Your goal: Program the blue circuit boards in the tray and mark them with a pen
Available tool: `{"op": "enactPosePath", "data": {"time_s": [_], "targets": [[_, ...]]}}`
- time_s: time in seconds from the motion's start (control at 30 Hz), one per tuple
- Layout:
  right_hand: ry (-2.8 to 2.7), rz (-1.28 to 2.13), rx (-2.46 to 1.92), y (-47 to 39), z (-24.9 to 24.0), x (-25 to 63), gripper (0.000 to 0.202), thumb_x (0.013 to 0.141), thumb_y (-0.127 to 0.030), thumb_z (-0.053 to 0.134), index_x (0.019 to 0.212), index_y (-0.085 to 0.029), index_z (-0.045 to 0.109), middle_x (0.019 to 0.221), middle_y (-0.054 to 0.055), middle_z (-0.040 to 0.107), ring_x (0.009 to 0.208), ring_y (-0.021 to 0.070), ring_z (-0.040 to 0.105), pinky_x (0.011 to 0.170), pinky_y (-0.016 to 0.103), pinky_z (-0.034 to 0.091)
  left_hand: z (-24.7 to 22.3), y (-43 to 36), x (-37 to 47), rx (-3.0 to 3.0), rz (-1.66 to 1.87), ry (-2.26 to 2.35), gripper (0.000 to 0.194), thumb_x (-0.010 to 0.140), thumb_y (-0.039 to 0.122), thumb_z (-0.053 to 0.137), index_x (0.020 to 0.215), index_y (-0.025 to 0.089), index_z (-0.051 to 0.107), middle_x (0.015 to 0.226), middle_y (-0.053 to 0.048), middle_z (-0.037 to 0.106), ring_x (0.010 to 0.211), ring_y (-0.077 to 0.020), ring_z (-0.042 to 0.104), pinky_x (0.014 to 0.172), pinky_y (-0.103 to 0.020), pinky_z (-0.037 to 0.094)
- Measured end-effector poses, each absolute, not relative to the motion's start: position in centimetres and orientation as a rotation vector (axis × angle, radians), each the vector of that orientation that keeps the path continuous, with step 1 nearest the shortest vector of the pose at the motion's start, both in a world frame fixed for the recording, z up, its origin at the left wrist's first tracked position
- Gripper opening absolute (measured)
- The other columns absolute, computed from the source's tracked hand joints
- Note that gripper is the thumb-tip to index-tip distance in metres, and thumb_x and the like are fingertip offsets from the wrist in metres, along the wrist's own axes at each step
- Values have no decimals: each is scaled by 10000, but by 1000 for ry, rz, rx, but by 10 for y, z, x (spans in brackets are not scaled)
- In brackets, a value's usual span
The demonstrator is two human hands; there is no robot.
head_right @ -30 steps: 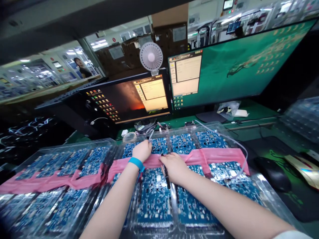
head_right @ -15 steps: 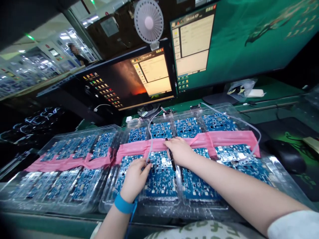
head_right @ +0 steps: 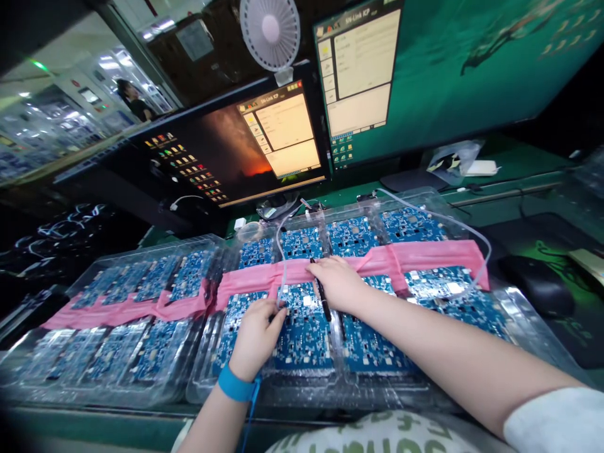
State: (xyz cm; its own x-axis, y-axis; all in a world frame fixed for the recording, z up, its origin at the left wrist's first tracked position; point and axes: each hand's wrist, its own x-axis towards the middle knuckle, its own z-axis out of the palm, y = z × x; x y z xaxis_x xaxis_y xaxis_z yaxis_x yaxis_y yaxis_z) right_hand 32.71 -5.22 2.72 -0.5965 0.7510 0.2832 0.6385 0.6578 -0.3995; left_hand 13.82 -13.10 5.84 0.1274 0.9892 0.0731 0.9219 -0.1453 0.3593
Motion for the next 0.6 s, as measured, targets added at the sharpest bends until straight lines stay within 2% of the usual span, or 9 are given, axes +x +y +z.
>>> {"op": "enactPosePath", "data": {"time_s": [0.3,0.47,0.6], "targets": [[-2445,379,-1090,-54,31,326,353,717,-193,491,1063,-135,525,1046,118,564,989,232,488,849,377,334,57,-129,147,2351,209,1893,133,761,224,488,682,162,575,772,-36,587,798,-192,495,784,-364,347],[-2421,409,-1056,-71,61,344,299,744,-203,471,1030,-152,540,1043,106,570,1000,221,491,855,382,352,55,-132,145,2346,280,1912,118,757,193,479,671,147,545,753,-46,569,785,-192,490,770,-360,360],[-2375,321,-1097,-93,89,396,296,776,-247,465,1067,-213,507,1086,68,545,1043,209,459,862,377,364,53,-135,140,2312,373,1871,138,772,206,453,671,144,524,738,-56,549,767,-192,497,757,-359,376]]}}
